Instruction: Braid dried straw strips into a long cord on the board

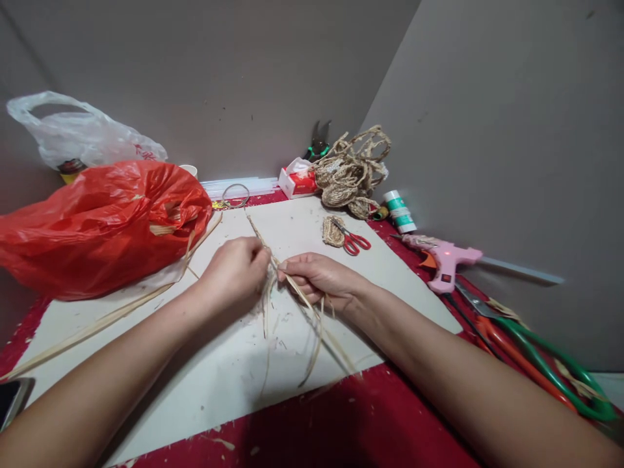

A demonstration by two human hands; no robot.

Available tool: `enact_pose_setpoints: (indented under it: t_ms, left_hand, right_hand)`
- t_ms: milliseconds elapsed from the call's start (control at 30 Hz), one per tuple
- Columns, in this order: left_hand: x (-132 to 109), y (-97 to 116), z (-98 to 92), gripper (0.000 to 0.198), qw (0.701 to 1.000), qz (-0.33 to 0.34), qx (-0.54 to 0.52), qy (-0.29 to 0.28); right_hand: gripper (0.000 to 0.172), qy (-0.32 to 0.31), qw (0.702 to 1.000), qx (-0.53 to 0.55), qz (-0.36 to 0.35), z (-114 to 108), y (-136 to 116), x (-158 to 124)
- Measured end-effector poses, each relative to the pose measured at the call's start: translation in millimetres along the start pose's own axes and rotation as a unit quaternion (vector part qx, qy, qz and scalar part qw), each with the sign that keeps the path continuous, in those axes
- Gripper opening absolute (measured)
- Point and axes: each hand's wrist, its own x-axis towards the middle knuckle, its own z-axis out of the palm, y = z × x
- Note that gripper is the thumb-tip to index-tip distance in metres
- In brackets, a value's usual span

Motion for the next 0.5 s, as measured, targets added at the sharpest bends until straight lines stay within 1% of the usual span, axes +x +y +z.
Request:
enact_pose_setpoints:
  t_ms: [33,67,133,167,200,233,300,367,433,500]
  left_hand:
    - [5,-5,1.7,0.024,0.998,-0.022,-0.064,-0.005]
    - [9,-9,5.1,0.023,0.988,-0.049,-0.144,-0.042]
    - [12,-13,14.2,0.023,0.944,-0.105,-0.284,-0.131]
    - [12,-14,18.7,0.023,0.924,-0.126,-0.325,-0.158]
    - [12,-15,22.3,0.023,0.914,-0.137,-0.343,-0.166]
    - [12,-16,24.8,0.024,0.915,-0.137,-0.343,-0.161]
    - [11,-17,26.2,0.025,0.933,-0.114,-0.315,-0.134]
    - [13,-20,24.3,0.026,0.947,-0.089,-0.284,-0.119]
    - [16,-22,21.4,0.025,0.954,-0.082,-0.261,-0.120]
    - [17,-23,19.1,0.022,0.955,-0.091,-0.248,-0.130]
  right_hand:
    - [0.014,-0.003,1.000,-0.002,0.002,0,0,0]
    - [0.014,-0.004,1.000,-0.007,0.002,0,0,0]
    - [0.016,-0.004,1.000,-0.020,-0.002,0,0,0]
    - [0.017,-0.006,1.000,-0.027,-0.005,0,0,0]
    - [0.017,-0.008,0.999,-0.033,-0.007,-1,0,0]
    - [0.018,-0.011,0.999,-0.041,-0.007,-1,0,-1]
    - [0.018,-0.016,0.997,-0.074,-0.008,-3,-1,-2]
    - [0.019,-0.008,0.988,-0.151,-0.028,-5,-3,-3]
    - [0.020,0.014,0.963,-0.257,-0.078,-5,-3,-4]
    - [0.021,0.048,0.921,-0.366,-0.125,-2,-3,-4]
